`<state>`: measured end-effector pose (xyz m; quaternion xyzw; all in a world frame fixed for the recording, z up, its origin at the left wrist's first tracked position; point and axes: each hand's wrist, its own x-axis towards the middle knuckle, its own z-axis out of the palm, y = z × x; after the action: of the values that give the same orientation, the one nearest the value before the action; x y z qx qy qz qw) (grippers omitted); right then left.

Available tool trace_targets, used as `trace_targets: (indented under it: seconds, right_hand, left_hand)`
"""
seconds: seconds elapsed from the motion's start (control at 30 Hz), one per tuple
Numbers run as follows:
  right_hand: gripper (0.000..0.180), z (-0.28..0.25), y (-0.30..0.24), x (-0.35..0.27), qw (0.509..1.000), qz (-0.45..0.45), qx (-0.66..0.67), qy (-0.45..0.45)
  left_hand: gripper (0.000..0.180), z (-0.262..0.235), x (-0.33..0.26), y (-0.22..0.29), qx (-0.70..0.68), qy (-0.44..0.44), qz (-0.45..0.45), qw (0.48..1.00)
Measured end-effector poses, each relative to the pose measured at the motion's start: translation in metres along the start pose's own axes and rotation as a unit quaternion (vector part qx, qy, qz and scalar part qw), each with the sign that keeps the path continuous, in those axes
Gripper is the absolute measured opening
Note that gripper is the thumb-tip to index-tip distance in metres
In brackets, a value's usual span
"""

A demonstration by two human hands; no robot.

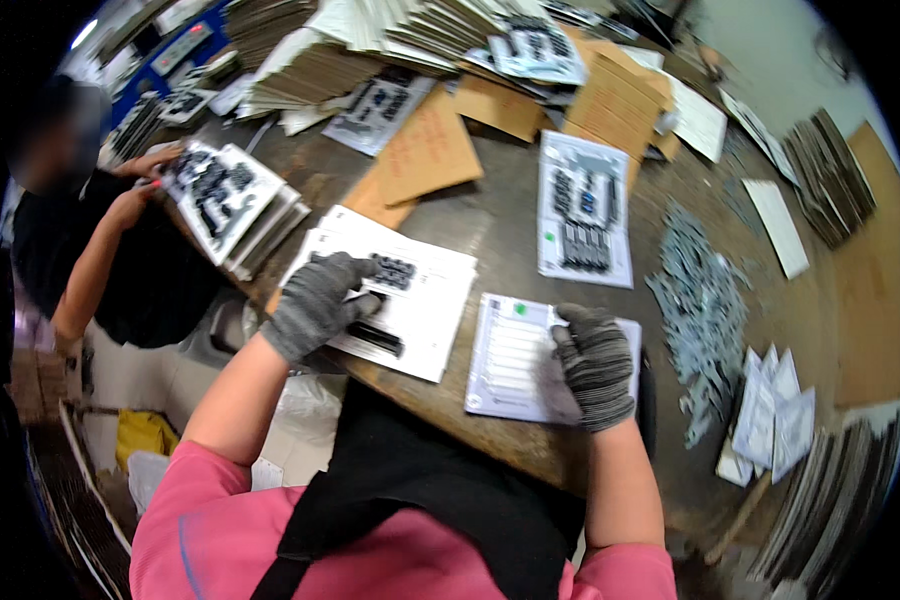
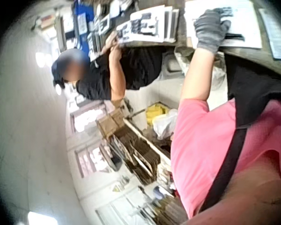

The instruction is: The person arranges bolts, nuts, and washers onto printed cardboard inserts using a metal tool to position and align the parts. The person repeatedly picks up components, places them into designated spots on the insert, and moves completed inserts aside.

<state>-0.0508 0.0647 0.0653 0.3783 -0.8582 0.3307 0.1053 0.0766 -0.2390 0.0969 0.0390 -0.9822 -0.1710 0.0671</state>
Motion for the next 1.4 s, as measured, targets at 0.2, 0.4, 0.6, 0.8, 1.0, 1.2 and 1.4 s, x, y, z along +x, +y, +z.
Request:
trace_targets:
  seconds: [0.2, 0.4, 0.6, 0.8, 1.0, 1.2, 1.4]
  right_hand:
    - [0.024, -0.076, 0.051, -0.086, 0.971, 0.204, -0.126, -0.020]
    - [0.030, -0.075, 0.053, -0.118, 0.965, 0.162, -0.206, 0.022]
    - [0.052, -0.070, 0.034, -0.097, 0.926, 0.279, -0.247, -0.068]
    - [0.053, -0.075, 0.078, -0.121, 0.949, 0.267, -0.137, -0.097]
    - [0.048, -0.083, 0.078, -0.134, 0.932, 0.242, -0.210, -0.168]
    - [0.047, -0.096, 0.072, -0.145, 0.944, 0.311, 0.064, -0.086]
    - [0.045, -0.098, 0.058, -0.138, 0.865, 0.419, 0.222, -0.162]
  left_hand:
    - [0.035, 0.039, 0.007, 0.081, -0.179, -0.016, 0.157, 0.971]
    - [0.036, 0.109, 0.036, 0.162, -0.185, -0.067, 0.249, 0.948]
    - [0.044, 0.146, 0.080, 0.214, 0.011, -0.160, 0.212, 0.964]
    - [0.027, 0.167, 0.088, 0.209, 0.014, -0.175, 0.241, 0.954]
    - [0.022, 0.165, 0.077, 0.202, -0.033, -0.158, 0.250, 0.955]
    - [0.029, 0.156, 0.078, 0.197, -0.065, -0.168, 0.287, 0.941]
    - [0.041, 0.168, 0.074, 0.190, -0.016, -0.007, 0.362, 0.932]
